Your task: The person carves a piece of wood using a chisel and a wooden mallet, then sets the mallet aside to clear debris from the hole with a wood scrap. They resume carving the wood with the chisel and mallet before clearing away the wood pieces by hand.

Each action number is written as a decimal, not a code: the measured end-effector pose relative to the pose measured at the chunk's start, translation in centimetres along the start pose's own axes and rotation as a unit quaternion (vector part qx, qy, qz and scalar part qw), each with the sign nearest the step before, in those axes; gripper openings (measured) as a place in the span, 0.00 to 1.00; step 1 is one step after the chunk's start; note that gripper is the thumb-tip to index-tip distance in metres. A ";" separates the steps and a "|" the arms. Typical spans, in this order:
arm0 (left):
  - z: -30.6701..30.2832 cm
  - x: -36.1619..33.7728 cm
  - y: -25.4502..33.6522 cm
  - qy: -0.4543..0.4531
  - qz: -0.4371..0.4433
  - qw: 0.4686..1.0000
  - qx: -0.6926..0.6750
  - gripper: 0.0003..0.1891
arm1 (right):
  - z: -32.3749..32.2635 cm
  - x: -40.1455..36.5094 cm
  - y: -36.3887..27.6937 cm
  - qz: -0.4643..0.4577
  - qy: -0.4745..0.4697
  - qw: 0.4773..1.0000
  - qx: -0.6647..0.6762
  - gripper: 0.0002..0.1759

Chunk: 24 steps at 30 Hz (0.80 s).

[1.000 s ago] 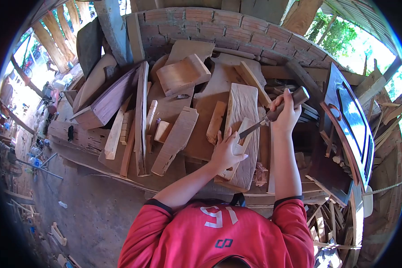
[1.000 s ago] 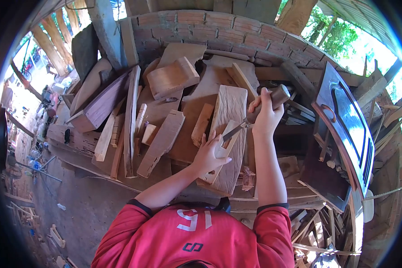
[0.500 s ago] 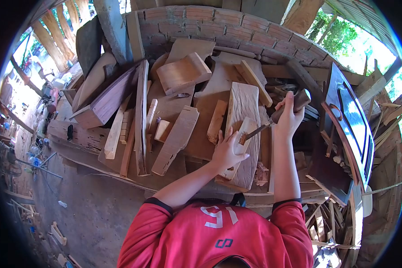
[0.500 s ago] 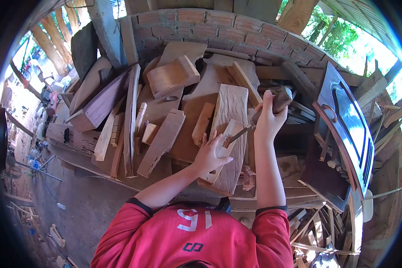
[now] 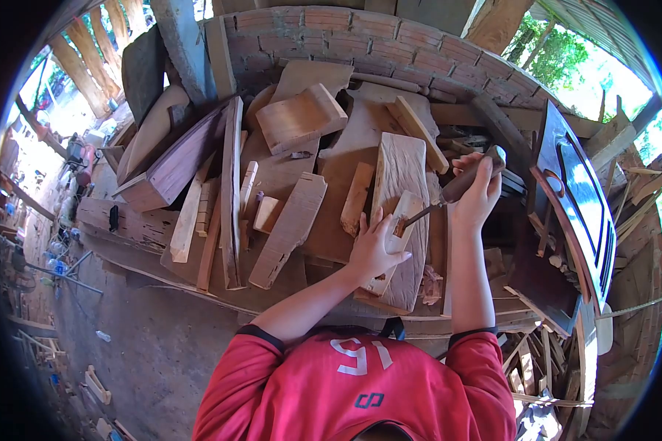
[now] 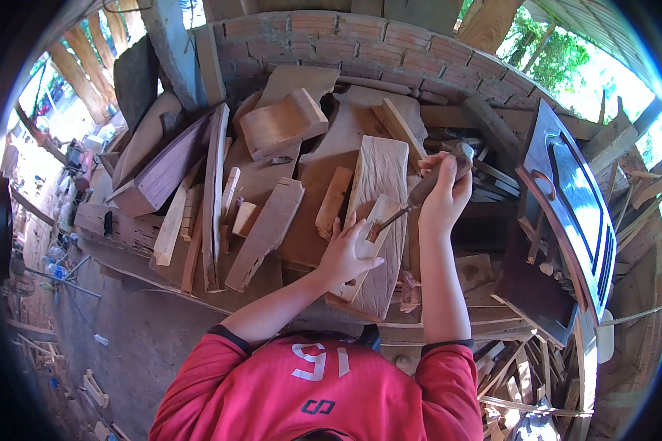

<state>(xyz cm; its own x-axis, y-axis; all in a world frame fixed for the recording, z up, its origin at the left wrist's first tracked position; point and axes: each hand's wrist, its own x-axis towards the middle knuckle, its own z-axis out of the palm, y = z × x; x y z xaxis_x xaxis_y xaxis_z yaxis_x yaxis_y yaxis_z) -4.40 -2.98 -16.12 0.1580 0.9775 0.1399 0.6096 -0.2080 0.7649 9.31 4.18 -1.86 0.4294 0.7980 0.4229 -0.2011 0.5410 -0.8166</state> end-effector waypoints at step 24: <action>-0.3 0.0 0.4 -0.019 -0.018 0.999 -0.021 0.48 | 2.4 -0.6 -1.7 -0.066 -0.131 0.986 -0.073 0.10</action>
<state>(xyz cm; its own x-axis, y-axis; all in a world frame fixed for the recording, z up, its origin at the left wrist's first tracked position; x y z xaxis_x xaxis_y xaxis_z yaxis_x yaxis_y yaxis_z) -4.43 -3.05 -15.62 0.1666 0.9820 0.0893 0.5826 -0.1711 0.7945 7.27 3.44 0.23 0.1964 0.7749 0.6008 -0.0215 0.6160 -0.7875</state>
